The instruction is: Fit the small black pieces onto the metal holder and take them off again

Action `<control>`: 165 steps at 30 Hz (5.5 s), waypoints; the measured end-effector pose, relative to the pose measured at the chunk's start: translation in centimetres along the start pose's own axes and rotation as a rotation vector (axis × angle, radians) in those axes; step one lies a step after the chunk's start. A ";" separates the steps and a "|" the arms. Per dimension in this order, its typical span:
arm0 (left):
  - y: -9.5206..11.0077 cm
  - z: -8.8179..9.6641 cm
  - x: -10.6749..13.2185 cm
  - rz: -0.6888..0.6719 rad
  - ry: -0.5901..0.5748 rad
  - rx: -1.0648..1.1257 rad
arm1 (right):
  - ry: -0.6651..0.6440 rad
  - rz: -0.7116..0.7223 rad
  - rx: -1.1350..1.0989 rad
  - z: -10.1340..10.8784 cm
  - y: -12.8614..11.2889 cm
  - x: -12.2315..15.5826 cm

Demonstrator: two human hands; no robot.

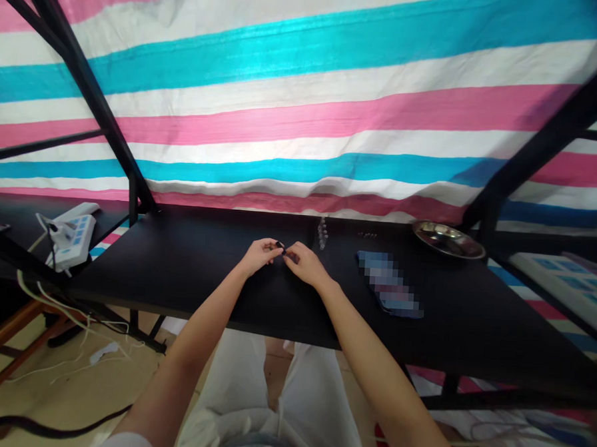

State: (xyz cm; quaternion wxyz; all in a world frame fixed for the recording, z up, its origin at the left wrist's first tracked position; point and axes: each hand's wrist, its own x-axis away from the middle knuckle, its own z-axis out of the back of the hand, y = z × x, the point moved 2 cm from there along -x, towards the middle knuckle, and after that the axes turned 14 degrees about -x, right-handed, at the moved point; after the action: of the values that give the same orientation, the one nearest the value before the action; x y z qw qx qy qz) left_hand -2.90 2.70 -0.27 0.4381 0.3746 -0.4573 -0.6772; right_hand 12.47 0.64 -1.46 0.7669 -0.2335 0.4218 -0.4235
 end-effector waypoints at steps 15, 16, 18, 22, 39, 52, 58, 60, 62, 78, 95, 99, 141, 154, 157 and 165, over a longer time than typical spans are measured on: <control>-1.3 0.1 -0.7 -0.065 0.296 -0.129 | -0.088 -0.272 -0.025 2.8 0.9 1.3; -1.3 0.2 -0.7 -0.073 0.306 -0.152 | -0.076 -0.290 -0.018 3.0 1.2 1.4; -1.4 0.3 -0.7 -0.085 0.328 -0.201 | -0.026 -0.334 0.010 3.7 1.9 1.5; -1.5 -0.1 -0.7 -0.109 0.325 -0.296 | 0.119 -0.465 0.118 5.4 2.9 1.9; 2.3 -7.3 -3.5 -0.101 0.183 -0.795 | 0.239 -0.712 0.307 5.8 3.0 2.0; 0.9 -9.0 -4.4 0.087 0.150 -1.023 | 0.221 -0.721 0.351 5.6 3.6 2.1; 1.1 -8.3 -2.9 0.000 0.128 -1.037 | 0.212 -0.711 0.336 5.6 4.3 2.2; 1.4 -8.1 -2.4 -0.058 0.147 -1.016 | 0.212 -0.714 0.338 5.6 4.5 2.2; 1.6 -8.0 -2.1 -0.128 0.187 -0.983 | 0.210 -0.720 0.338 5.6 4.6 2.2; 2.2 -8.4 -1.6 -0.313 0.201 -1.073 | 0.196 -0.715 0.339 5.6 4.0 2.1; 2.3 -8.1 -1.8 -0.222 0.223 -1.068 | 0.187 -0.712 0.362 5.5 4.0 2.0; 2.3 -8.0 -2.0 -0.188 0.247 -0.969 | 0.180 -0.718 0.366 5.5 3.7 2.0; 3.0 -7.5 -1.8 -0.301 0.434 -0.357 | 0.251 -0.239 0.159 4.8 0.5 1.4; 2.3 -7.6 -2.6 -0.324 0.387 -0.048 | 0.330 -0.089 0.062 4.3 1.5 1.5; 2.2 -7.8 -2.6 -0.300 0.388 -0.018 | 0.329 -0.077 0.068 4.4 1.2 1.5; 2.0 -7.8 -2.9 -0.282 0.390 -0.208 | 0.392 -0.101 0.100 4.5 0.8 1.5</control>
State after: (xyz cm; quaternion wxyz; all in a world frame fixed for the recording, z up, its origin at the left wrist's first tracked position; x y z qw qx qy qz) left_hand 5.64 2.79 -0.43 0.4555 0.5111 -0.2352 -0.6899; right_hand 17.05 -0.21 -0.27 0.6586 -0.1290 0.5293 -0.5192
